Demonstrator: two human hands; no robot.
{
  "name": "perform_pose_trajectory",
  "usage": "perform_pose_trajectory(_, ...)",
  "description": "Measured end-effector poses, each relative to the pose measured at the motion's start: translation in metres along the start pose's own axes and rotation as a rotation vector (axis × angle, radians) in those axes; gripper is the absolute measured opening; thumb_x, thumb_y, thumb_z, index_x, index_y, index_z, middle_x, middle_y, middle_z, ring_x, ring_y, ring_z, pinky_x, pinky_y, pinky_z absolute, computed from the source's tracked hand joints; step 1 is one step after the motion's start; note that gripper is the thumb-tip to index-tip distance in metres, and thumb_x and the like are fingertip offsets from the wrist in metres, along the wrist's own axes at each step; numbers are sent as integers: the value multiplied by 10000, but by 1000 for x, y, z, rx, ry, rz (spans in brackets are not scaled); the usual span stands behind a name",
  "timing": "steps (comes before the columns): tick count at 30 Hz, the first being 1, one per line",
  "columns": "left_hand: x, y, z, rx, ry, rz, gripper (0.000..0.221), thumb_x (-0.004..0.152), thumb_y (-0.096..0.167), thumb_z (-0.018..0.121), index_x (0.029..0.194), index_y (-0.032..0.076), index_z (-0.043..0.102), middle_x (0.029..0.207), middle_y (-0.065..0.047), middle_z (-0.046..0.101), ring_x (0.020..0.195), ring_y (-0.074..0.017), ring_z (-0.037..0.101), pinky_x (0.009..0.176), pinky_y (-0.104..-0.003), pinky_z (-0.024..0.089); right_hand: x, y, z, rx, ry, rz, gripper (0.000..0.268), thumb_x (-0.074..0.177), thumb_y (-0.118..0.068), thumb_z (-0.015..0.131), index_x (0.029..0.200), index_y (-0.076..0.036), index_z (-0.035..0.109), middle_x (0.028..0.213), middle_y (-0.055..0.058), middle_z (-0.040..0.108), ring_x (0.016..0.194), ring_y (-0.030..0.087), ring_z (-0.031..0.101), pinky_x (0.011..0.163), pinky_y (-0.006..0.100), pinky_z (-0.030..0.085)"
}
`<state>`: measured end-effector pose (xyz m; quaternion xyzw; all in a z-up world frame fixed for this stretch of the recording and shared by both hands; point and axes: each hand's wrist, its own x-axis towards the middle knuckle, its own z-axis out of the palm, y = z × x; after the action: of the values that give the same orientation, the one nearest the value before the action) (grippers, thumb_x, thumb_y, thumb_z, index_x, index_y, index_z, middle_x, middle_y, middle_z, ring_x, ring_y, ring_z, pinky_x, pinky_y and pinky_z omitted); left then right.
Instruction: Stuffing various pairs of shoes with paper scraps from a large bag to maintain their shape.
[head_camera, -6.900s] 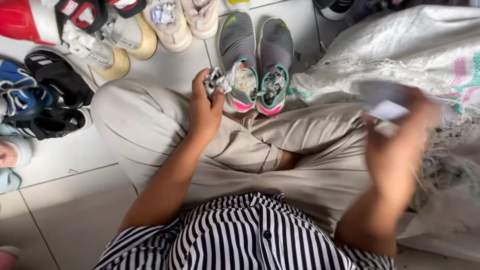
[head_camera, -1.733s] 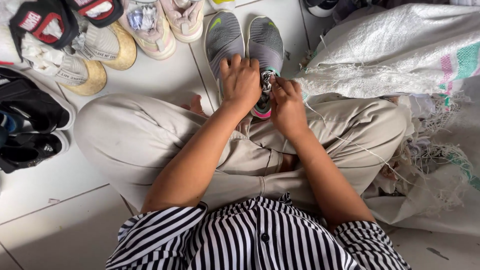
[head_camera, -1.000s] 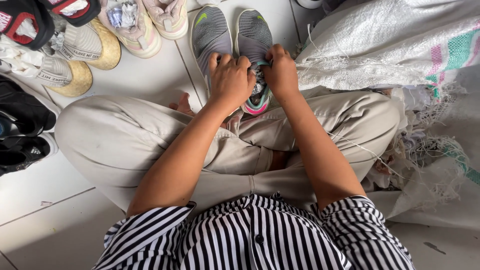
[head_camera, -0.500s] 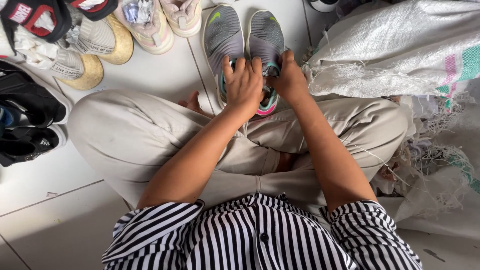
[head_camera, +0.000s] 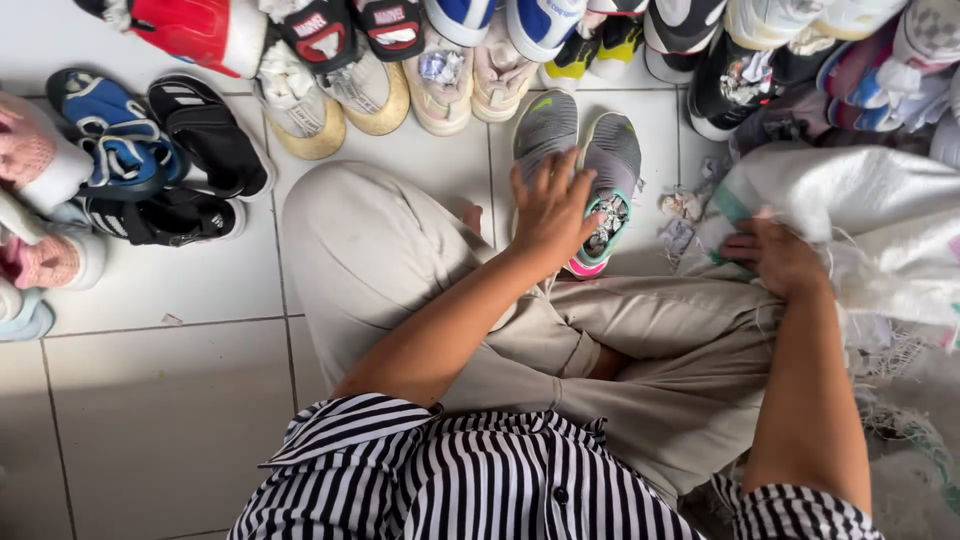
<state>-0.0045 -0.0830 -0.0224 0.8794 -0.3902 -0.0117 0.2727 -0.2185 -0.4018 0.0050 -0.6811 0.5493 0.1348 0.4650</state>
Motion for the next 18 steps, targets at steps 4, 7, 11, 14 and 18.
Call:
perform_pose_trajectory(4, 6, -18, -7, -358, -141, -576, 717, 867, 338, 792, 1439, 85, 440, 1527, -194, 417, 1402, -428, 396, 1104, -563, 412, 47, 22, -17, 333, 147, 45, 750, 1085, -692, 369, 1233, 6, 599, 1086, 231, 723, 931, 357, 755, 786, 458, 617)
perform_pose_trajectory(7, 10, -33, 2, -669, -532, -917, 874, 917, 362, 627, 1621, 73, 199, 1692, -110, 215, 1519, -309, 296, 1215, -394, 248, 40, 5, -12, 281, 273, 51, 747, 1021, -743, 419, 1061, -42, 673, 886, 177, 749, 773, 303, 778, 637, 435, 627)
perform_pose_trajectory(11, 2, -31, 6, -639, -589, -806, 884, 920, 332, 536, 1627, 24, 104, 1712, -141, 146, 1514, -369, 287, 1189, -427, 320, 34, 5, -41, 227, 311, 49, 681, 1024, -666, 453, 1145, -36, 682, 928, 174, 752, 755, 295, 770, 620, 395, 627)
perform_pose_trajectory(14, 0, -30, -1, -655, -645, -806, 852, 954, 297, 509, 1632, 37, 63, 1722, -139, 98, 1449, -349, 413, 1031, -417, 477, 51, 29, -66, 155, 249, 61, 778, 1038, -775, 440, 1205, -30, 596, 1096, 191, 726, 939, 306, 755, 776, 400, 605)
perform_pose_trajectory(18, -1, -41, 28, -583, -551, -632, 721, 953, 251, 589, 1486, -71, 226, 1502, -346, 349, 1249, -532, 566, 1011, -594, 466, 76, 35, -58, -78, 340, -43, 481, 1000, -534, 609, 1092, -63, 646, 905, 174, 716, 735, 324, 745, 536, 482, 607)
